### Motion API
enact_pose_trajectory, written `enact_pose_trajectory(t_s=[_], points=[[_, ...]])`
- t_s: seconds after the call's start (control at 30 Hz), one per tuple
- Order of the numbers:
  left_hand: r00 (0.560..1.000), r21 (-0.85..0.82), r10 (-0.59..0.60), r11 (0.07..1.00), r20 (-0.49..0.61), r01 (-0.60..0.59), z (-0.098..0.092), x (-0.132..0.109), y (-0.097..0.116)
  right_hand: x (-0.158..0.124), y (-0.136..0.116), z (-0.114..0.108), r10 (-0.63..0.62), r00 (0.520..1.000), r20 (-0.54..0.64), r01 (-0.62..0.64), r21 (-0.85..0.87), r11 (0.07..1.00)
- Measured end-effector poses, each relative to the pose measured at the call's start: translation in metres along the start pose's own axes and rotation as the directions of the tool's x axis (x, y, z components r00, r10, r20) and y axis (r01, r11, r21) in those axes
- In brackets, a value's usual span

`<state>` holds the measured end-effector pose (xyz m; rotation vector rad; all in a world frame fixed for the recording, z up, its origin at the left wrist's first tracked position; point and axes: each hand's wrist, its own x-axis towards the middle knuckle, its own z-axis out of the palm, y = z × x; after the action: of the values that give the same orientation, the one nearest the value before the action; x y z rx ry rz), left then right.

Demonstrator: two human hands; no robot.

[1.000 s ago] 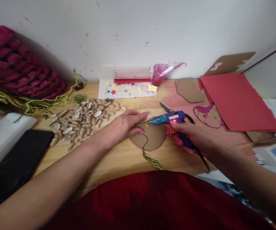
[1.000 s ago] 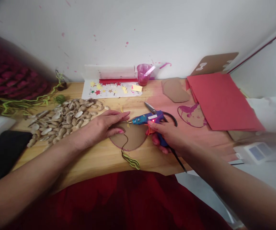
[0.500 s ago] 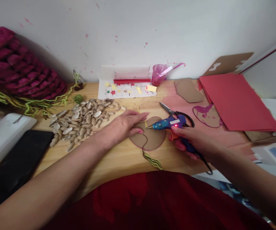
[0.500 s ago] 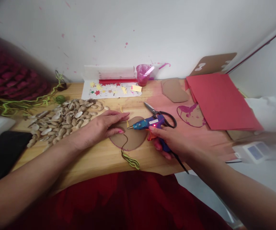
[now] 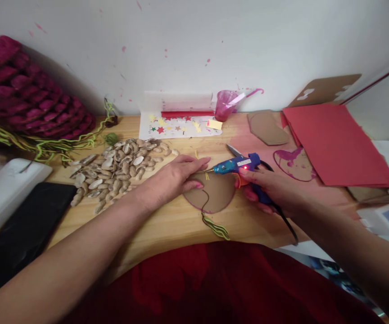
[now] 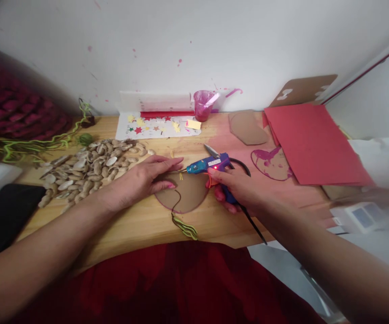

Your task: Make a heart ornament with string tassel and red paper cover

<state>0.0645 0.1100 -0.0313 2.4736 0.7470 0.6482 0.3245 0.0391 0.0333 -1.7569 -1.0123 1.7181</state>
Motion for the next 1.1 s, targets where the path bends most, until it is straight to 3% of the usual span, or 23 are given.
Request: enact_pose_trajectory(t_s=[0.4, 0.67, 0.8, 1.1], points=[[1.000, -0.005, -0.013, 1.000, 0.016, 0.013, -0.0014, 0.0000, 0.0014, -0.0049, 0.0035, -0.0054, 0.014, 0.999, -0.030, -0.014, -0.008, 1.000], [1.000, -0.007, 0.004, 1.000, 0.007, -0.004, -0.0002, -0.0003, -0.0006, -0.0023, 0.0044, 0.0021, -0.024, 1.000, 0.009, 0.024, 0.047, 0.999], [1.000, 0.004, 0.007, 1.000, 0.010, -0.007, -0.0008, 0.0000, 0.0002, -0.0034, 0.0059, 0.0003, 0.020, 1.000, 0.010, -0.021, 0.039, 0.999], [1.000, 0.007, 0.002, 1.000, 0.011, -0.002, -0.0018, 0.0002, 0.0028, -0.0023, 0.0017, -0.0042, -0.009, 1.000, -0.027, 0.008, -0.039, 0.999]])
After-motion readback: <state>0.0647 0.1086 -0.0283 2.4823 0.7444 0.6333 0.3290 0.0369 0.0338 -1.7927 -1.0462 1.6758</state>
